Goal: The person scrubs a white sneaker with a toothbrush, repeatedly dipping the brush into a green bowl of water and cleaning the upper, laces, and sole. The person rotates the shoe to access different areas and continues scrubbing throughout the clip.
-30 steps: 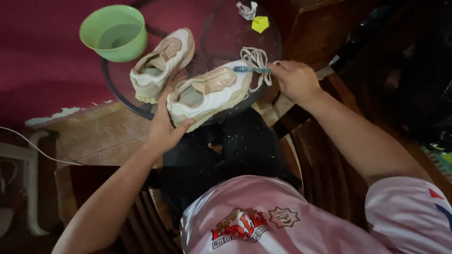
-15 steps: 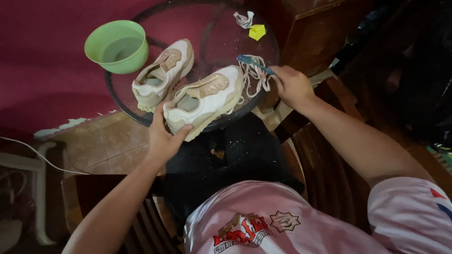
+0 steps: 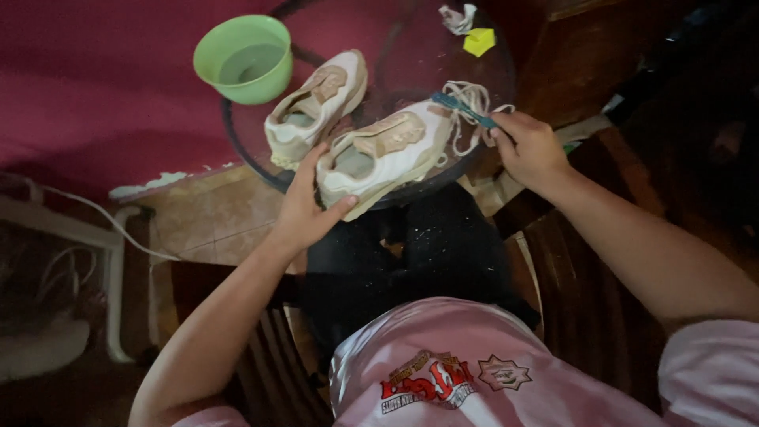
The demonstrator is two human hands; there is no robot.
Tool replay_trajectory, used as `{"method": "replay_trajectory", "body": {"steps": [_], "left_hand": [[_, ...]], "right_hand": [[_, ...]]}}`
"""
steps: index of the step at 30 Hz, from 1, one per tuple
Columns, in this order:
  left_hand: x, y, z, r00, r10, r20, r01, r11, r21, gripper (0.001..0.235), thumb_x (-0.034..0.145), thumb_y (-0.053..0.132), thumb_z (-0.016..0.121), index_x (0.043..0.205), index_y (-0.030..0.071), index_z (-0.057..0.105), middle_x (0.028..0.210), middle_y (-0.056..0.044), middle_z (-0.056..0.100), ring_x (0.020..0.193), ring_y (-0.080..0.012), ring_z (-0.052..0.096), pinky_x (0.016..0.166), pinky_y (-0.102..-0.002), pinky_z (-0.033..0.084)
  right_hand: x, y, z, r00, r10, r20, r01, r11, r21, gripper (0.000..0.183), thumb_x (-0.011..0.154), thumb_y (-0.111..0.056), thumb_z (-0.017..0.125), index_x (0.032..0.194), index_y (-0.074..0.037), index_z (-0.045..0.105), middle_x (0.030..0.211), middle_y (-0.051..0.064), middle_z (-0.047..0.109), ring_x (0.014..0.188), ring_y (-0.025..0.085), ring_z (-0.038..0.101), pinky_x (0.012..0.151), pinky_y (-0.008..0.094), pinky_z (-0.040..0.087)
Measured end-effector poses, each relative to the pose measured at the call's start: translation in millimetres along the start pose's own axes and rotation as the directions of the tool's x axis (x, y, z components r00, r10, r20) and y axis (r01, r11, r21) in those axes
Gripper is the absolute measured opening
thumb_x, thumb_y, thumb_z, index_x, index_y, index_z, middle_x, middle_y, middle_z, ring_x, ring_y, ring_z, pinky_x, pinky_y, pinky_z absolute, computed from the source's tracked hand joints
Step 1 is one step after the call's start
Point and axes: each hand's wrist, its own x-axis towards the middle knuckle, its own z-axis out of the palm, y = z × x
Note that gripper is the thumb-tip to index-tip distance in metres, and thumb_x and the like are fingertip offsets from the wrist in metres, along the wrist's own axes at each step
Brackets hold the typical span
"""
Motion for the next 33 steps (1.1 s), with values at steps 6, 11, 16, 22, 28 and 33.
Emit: {"method": "replay_trajectory", "body": {"steps": [6, 11, 16, 22, 28, 33], "left_hand": [[3.4, -8.0, -11.1, 0.973, 0.230, -0.009, -0.230, 0.973, 0.030, 0.069, 0.090, 0.023, 0.082, 0.148, 0.003, 0.049, 0.148, -0.022, 0.046, 0.143, -0.0448, 0.042, 0.116, -0.055, 0.037], [5.4, -9.0, -15.9, 0.973, 0.221, 0.066, -0.225, 0.973, 0.050, 0.054, 0.092, 0.019, 0.080, 0.138, 0.004, 0.056, 0.141, -0.024, 0.052, 0.136, -0.0471, 0.048, 0.112, -0.058, 0.040], [4.9, -15.6, -10.6, 0.986, 0.146, 0.079, -0.153, 0.984, 0.095, 0.058, 0.086, 0.024, 0.085, 0.134, 0.011, 0.054, 0.133, -0.022, 0.058, 0.122, -0.0466, 0.060, 0.098, -0.055, 0.053], [-1.5, -17.3, 16.6, 0.973, 0.203, -0.114, -0.185, 0.972, 0.148, 0.055, 0.081, 0.029, 0.090, 0.117, 0.007, 0.056, 0.117, -0.021, 0.065, 0.101, -0.0431, 0.068, 0.081, -0.049, 0.057], [-15.7, 11.5, 40.6, 0.964, 0.179, -0.196, -0.100, 0.930, 0.355, 0.056, 0.079, 0.041, 0.091, 0.114, 0.012, 0.057, 0.117, -0.008, 0.056, 0.094, -0.0332, 0.071, 0.073, -0.039, 0.063], [-24.0, 45.5, 32.6, 0.999, 0.032, 0.012, -0.031, 0.997, -0.076, 0.079, 0.088, 0.011, 0.079, 0.151, -0.005, 0.033, 0.137, -0.032, 0.044, 0.127, -0.0521, 0.053, 0.101, -0.054, 0.053]], "right_hand": [[-2.7, -23.5, -6.8, 0.999, -0.022, 0.045, 0.019, 0.997, 0.076, 0.021, 0.106, -0.004, 0.062, 0.123, 0.003, 0.072, 0.106, 0.023, 0.072, 0.100, 0.043, 0.071, 0.083, 0.050, 0.058], [-14.7, -51.5, 7.4, 0.994, -0.050, 0.094, 0.040, 0.994, 0.101, 0.020, 0.101, -0.003, 0.065, 0.119, 0.000, 0.074, 0.101, 0.021, 0.074, 0.094, 0.041, 0.072, 0.081, 0.046, 0.059], [-18.0, -36.0, 13.1, 0.991, -0.023, 0.133, 0.003, 0.989, 0.148, 0.020, 0.104, -0.005, 0.063, 0.120, 0.001, 0.073, 0.103, 0.020, 0.074, 0.095, 0.038, 0.072, 0.083, 0.044, 0.059], [-11.1, -26.6, 8.8, 0.956, 0.254, 0.149, -0.287, 0.917, 0.277, 0.027, 0.099, -0.015, 0.074, 0.124, -0.004, 0.073, 0.108, 0.021, 0.072, 0.107, 0.039, 0.069, 0.093, 0.048, 0.052], [-20.0, -78.1, 5.5, 0.869, 0.417, 0.268, -0.493, 0.783, 0.380, 0.028, 0.093, -0.025, 0.077, 0.120, -0.014, 0.075, 0.089, 0.004, 0.075, 0.085, 0.016, 0.067, 0.080, 0.032, 0.052], [-15.0, -86.2, 9.2, 0.853, 0.383, 0.355, -0.509, 0.761, 0.402, 0.025, 0.102, -0.023, 0.064, 0.120, -0.009, 0.076, 0.091, 0.010, 0.076, 0.084, 0.022, 0.068, 0.081, 0.039, 0.055]]}}
